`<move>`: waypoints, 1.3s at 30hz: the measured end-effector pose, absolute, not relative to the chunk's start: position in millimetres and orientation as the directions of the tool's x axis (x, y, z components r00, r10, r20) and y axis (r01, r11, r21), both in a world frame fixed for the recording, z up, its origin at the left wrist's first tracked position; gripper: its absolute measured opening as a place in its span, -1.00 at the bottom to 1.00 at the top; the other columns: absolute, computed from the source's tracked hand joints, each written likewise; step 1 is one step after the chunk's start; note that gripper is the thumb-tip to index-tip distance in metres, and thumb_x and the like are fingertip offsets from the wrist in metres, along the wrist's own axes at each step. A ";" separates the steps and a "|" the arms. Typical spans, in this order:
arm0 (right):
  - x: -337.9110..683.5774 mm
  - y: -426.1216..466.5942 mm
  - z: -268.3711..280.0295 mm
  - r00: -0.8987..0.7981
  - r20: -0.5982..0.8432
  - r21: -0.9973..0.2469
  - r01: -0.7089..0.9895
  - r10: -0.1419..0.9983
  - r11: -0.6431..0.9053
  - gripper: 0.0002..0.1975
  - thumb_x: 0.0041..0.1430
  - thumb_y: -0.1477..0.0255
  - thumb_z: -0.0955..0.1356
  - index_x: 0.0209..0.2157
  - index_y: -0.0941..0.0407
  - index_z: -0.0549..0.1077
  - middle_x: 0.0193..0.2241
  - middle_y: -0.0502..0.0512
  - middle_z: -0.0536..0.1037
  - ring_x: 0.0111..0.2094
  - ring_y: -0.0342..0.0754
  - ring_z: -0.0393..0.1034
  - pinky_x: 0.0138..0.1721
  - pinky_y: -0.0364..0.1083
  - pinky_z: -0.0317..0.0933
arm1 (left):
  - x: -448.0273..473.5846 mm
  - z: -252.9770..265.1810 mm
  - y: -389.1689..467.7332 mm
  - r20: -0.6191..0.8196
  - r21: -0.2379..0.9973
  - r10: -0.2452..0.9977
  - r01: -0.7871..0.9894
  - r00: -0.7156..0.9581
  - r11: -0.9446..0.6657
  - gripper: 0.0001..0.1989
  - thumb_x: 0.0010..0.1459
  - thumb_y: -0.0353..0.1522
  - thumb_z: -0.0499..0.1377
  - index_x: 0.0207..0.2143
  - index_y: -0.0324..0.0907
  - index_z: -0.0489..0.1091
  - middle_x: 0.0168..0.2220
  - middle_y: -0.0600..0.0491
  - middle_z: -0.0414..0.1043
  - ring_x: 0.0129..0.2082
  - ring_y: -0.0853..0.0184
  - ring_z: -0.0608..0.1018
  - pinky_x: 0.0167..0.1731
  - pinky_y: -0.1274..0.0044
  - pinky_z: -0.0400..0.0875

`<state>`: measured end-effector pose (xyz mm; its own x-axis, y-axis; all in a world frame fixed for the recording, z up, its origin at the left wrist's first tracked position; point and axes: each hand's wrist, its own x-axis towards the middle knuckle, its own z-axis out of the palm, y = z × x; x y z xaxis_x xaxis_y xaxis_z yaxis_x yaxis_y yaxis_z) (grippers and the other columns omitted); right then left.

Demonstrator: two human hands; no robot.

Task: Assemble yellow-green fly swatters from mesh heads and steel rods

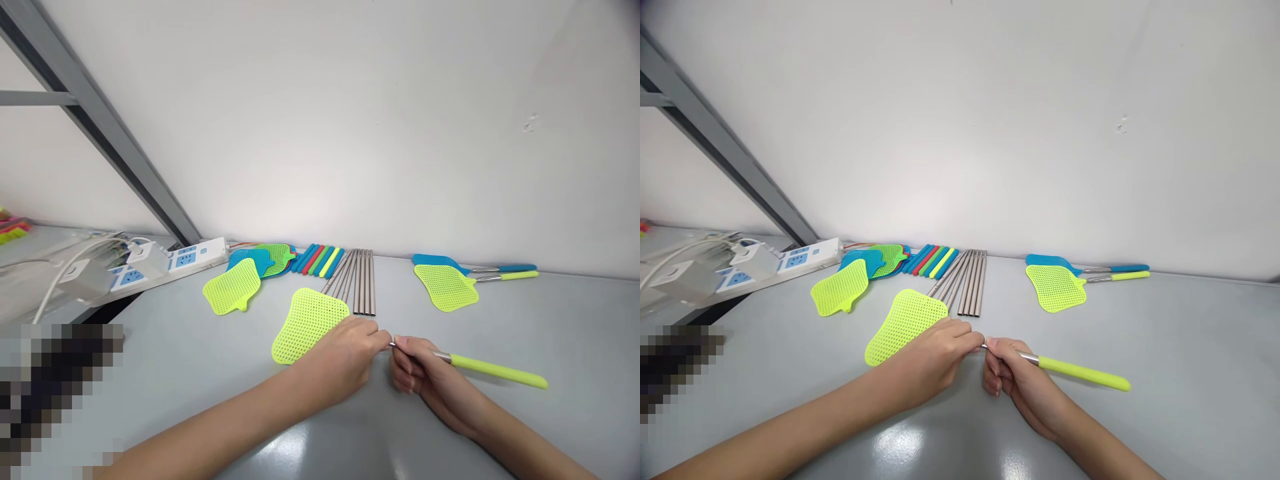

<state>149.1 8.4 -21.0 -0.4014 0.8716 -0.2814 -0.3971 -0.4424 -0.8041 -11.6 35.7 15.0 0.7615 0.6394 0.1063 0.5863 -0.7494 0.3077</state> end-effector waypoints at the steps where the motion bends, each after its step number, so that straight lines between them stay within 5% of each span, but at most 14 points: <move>1: 149.1 8.4 -21.2 -0.404 -0.282 -0.804 -0.396 0.871 -0.444 -0.65 0.08 0.30 0.20 -0.70 0.17 0.16 -0.72 -0.07 0.08 -0.63 -0.21 0.02 -0.53 -0.15 -0.07 | -11.7 15.1 36.0 0.106 0.304 0.639 0.587 0.762 -0.751 -0.78 -0.06 -0.65 -0.11 -0.45 -0.20 0.17 -0.47 0.09 0.21 -0.42 0.41 0.27 -0.40 0.58 0.15; 39: 149.5 11.8 -20.4 -0.362 -0.283 -0.762 -0.477 0.888 -0.437 -0.66 0.10 0.37 0.19 -0.71 0.17 0.13 -0.71 -0.07 0.04 -0.63 -0.22 -0.03 -0.56 -0.16 -0.10 | -22.1 17.0 49.9 0.077 0.292 0.645 0.601 0.760 -0.744 -0.78 -0.06 -0.63 -0.11 -0.46 -0.21 0.20 -0.47 0.09 0.28 -0.43 0.41 0.31 -0.42 0.59 0.16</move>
